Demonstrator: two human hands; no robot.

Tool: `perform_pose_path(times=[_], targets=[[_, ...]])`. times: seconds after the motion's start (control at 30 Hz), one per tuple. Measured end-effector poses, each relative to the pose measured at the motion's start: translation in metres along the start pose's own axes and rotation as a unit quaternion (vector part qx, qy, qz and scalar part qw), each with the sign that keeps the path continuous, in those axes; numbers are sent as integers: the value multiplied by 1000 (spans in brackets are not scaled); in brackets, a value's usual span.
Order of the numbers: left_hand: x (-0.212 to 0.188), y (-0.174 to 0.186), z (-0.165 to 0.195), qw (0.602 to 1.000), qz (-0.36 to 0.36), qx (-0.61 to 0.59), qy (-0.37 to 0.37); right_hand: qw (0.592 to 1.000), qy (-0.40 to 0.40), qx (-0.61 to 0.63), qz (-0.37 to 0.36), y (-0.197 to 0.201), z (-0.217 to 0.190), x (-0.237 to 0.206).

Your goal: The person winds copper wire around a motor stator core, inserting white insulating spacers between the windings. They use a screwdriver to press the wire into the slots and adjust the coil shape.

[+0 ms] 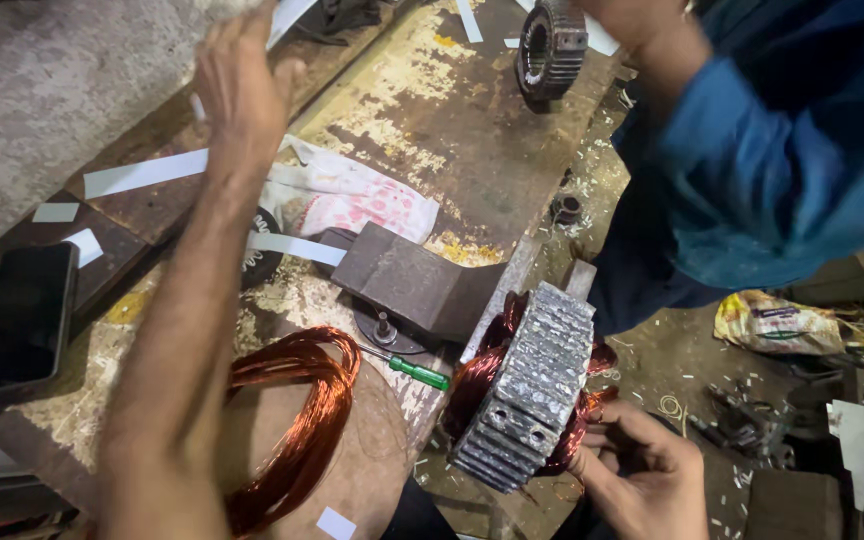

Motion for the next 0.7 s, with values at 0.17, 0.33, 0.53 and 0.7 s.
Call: perform_pose_path(times=[0.17, 0.33, 0.53, 0.7], targets=[[-70, 9, 26, 907, -395, -58, 131, 999, 0, -39, 3, -5, -20, 3], [-150, 34, 89, 775, -494, -393, 37, 986, -2, -165, -22, -14, -57, 13], [-158, 41, 118, 695, -463, -545, -73, 946, 19, -322, -36, -32, -92, 31], [-161, 44, 126, 747, -345, -514, -242, 925, 3, -377, -40, -42, -101, 28]])
Point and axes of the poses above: each hand's wrist, its own x-axis towards the middle knuckle, its own y-axis out of the back of the hand, z = x × y, the point moved 2 cm from there along x, towards the middle knuckle, and after that the axes turned 1 degree about x, right-handed, at the moved point
